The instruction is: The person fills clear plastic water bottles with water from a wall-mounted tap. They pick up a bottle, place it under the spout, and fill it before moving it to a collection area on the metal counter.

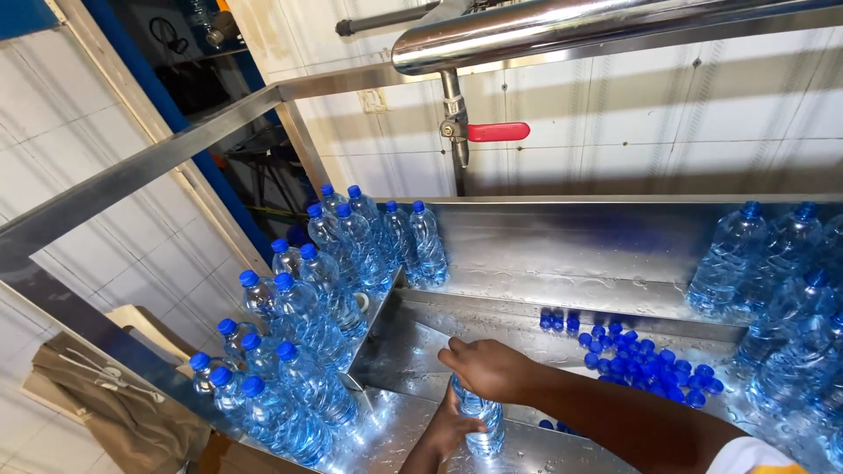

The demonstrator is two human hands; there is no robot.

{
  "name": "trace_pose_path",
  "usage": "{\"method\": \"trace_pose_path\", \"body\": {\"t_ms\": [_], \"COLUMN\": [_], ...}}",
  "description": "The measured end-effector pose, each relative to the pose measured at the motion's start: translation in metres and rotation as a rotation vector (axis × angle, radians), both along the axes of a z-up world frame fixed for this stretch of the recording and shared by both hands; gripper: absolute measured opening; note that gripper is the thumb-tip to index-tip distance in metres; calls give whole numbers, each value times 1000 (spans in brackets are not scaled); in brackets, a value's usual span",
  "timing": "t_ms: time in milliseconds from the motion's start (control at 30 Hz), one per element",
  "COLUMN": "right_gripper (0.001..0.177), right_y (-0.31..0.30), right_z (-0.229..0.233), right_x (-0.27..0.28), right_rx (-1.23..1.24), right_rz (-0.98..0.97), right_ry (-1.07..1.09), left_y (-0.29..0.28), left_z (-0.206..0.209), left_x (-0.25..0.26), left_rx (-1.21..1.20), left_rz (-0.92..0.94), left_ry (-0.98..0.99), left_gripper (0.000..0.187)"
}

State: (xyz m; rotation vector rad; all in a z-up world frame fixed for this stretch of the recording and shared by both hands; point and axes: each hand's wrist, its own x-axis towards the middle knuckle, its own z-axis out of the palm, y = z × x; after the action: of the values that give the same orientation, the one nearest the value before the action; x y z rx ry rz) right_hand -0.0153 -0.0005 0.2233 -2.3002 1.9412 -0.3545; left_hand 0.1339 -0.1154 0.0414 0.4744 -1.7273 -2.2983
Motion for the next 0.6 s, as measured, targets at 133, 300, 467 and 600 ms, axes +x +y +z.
{"method": "trace_pose_path", "body": {"t_ms": [133, 300, 467, 600], "right_gripper": [30, 25, 74, 50], "right_y": [18, 38, 59, 66], "right_z": [-15, -35, -45, -42], "right_x": [-18, -62, -104, -111], "right_rx": [-486, -808, 159, -49], "right_rz": [188, 112, -1133, -883], "right_ry": [-2, -48, -1132, -1321], "left_y": [0, -6, 4, -16], "left_z": [-56, -12, 67, 67], "left_x": [0, 24, 39, 41], "left_rx": [624, 832, 450, 521], "left_rz": [280, 348, 584, 497], "left_ry": [241, -211, -16, -128], "left_gripper": [94, 111, 67, 66]}}
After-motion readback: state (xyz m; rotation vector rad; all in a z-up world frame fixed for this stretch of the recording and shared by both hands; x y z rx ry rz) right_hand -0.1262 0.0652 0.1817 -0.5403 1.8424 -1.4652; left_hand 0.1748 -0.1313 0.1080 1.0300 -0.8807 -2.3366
